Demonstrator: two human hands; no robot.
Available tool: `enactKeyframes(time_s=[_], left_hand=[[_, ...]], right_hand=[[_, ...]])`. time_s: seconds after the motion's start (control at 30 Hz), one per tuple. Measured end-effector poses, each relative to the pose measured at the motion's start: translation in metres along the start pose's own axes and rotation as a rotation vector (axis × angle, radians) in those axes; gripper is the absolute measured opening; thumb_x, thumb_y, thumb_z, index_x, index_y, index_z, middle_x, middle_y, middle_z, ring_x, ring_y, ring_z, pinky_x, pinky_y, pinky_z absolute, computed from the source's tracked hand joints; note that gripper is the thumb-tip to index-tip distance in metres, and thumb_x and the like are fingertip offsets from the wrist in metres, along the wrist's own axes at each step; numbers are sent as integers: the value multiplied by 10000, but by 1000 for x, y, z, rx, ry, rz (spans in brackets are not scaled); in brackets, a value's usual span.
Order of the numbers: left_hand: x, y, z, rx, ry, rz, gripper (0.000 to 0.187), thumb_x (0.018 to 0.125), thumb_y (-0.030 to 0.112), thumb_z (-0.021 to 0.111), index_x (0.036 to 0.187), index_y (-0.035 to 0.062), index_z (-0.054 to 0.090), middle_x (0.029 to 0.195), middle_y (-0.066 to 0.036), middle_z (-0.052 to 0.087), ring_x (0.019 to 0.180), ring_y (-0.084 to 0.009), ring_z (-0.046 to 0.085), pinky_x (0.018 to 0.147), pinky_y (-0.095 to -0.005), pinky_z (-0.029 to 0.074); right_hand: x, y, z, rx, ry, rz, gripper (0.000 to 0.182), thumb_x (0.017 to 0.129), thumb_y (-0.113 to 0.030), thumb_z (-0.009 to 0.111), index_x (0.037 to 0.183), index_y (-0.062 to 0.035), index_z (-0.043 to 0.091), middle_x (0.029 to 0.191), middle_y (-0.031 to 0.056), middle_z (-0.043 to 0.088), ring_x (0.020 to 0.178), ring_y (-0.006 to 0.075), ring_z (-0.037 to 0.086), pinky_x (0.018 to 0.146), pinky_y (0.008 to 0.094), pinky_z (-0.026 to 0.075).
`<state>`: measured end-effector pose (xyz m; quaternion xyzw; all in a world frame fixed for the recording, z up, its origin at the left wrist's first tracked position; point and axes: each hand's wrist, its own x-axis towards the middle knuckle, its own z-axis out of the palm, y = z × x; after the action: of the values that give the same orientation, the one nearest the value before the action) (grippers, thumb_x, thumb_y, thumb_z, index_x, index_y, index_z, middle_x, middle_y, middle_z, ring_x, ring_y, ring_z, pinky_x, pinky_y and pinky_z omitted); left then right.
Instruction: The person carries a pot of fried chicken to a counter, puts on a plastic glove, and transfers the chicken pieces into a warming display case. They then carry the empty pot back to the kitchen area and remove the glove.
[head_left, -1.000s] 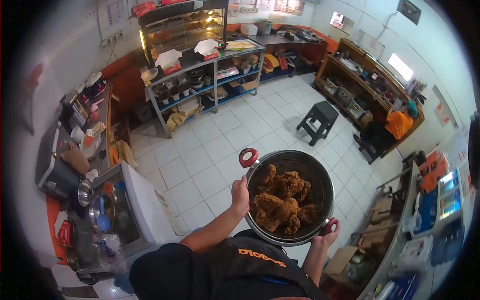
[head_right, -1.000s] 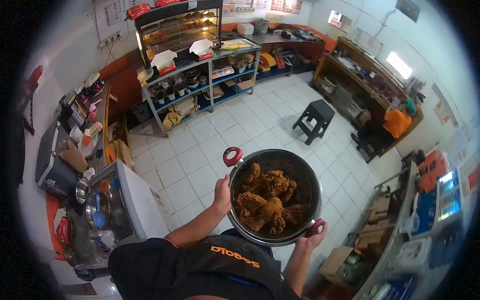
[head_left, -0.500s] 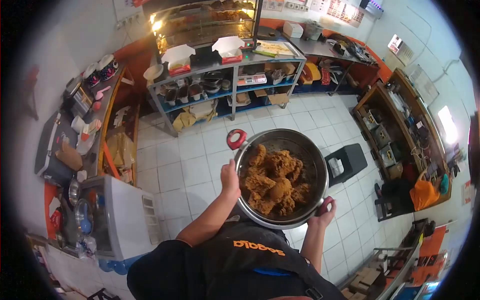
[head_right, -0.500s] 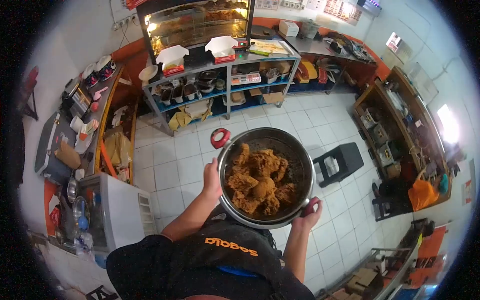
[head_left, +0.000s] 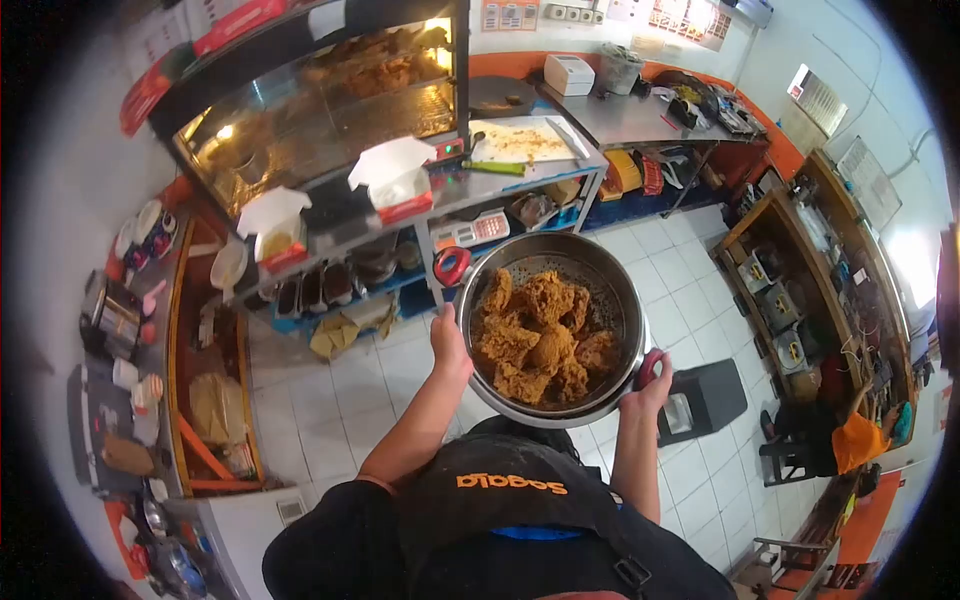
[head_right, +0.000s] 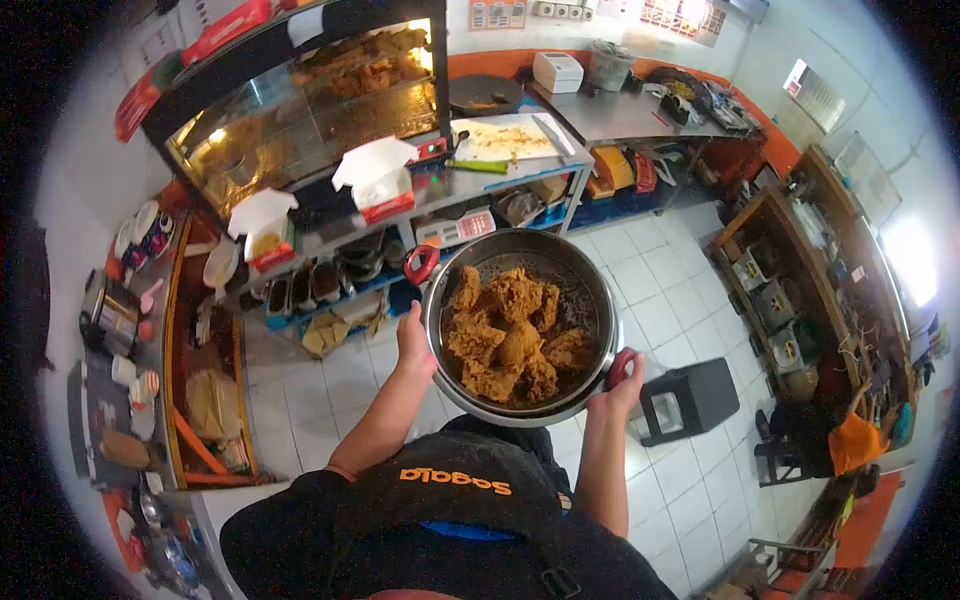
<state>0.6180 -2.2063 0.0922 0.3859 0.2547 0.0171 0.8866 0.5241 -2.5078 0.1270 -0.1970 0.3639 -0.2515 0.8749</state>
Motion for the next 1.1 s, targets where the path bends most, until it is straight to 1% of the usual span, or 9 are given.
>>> enactKeyframes(time_s=[0.23,0.37,0.43,0.53,0.63,0.67,0.9,1.0,1.1], left_hand=[[158,7,161,-224,-37,-53,343,958,345,457,1084,38,545,995,-84,629,904,-253,606,854,-439,475],[301,-39,210,-112,166,10,355,960,372,447,1062,59,581,1027,-75,630,956,-253,589,890,-441,452],[336,-39,243,-121,170,-15,350,960,370,448,1039,65,601,1011,-77,636,924,-256,599,892,-429,453],[420,-64,250,-290,172,-34,340,970,321,439,1015,13,576,971,-90,609,842,-208,595,784,-376,482],[449,-69,275,-295,191,-32,417,977,391,377,1111,68,603,1058,-94,651,990,-268,606,895,-426,459],[440,-58,295,-333,234,-2,369,970,346,428,1024,13,580,957,-93,619,848,-226,613,801,-384,488],[458,-45,317,-290,166,37,374,966,358,435,1054,24,579,948,-92,624,848,-233,620,803,-370,485],[467,-46,284,173,201,11,347,934,420,482,1086,134,608,947,7,620,822,-117,547,731,-305,414],[440,-49,253,418,101,47,326,912,412,538,1047,125,614,943,32,582,790,-81,506,670,-257,389]], right_hand=[[214,20,170,-136,-75,121,331,845,-405,634,739,-92,609,752,23,623,722,184,576,748,337,485],[330,35,266,-157,-91,15,326,822,-418,655,796,-95,619,736,27,610,739,204,588,753,372,497],[360,42,314,-170,-88,119,288,842,-389,645,809,-104,624,776,26,624,762,193,588,782,376,487],[440,65,360,-196,-113,184,271,823,-371,673,862,-106,629,831,24,637,794,201,594,801,392,482],[501,87,394,-226,-162,164,292,807,-369,694,912,-104,630,848,13,642,817,199,595,810,392,481],[515,94,405,-272,-126,200,294,809,-370,692,917,-103,631,859,13,641,824,197,594,815,393,480],[545,122,447,-366,-41,237,337,803,-377,696,959,-86,629,971,34,637,891,216,592,843,419,473],[561,131,447,-380,-164,303,368,812,-393,682,1001,-83,625,990,38,636,912,240,590,855,426,471],[606,136,423,-458,-376,274,400,823,-450,646,1042,-115,619,995,11,647,966,203,578,920,370,432]])
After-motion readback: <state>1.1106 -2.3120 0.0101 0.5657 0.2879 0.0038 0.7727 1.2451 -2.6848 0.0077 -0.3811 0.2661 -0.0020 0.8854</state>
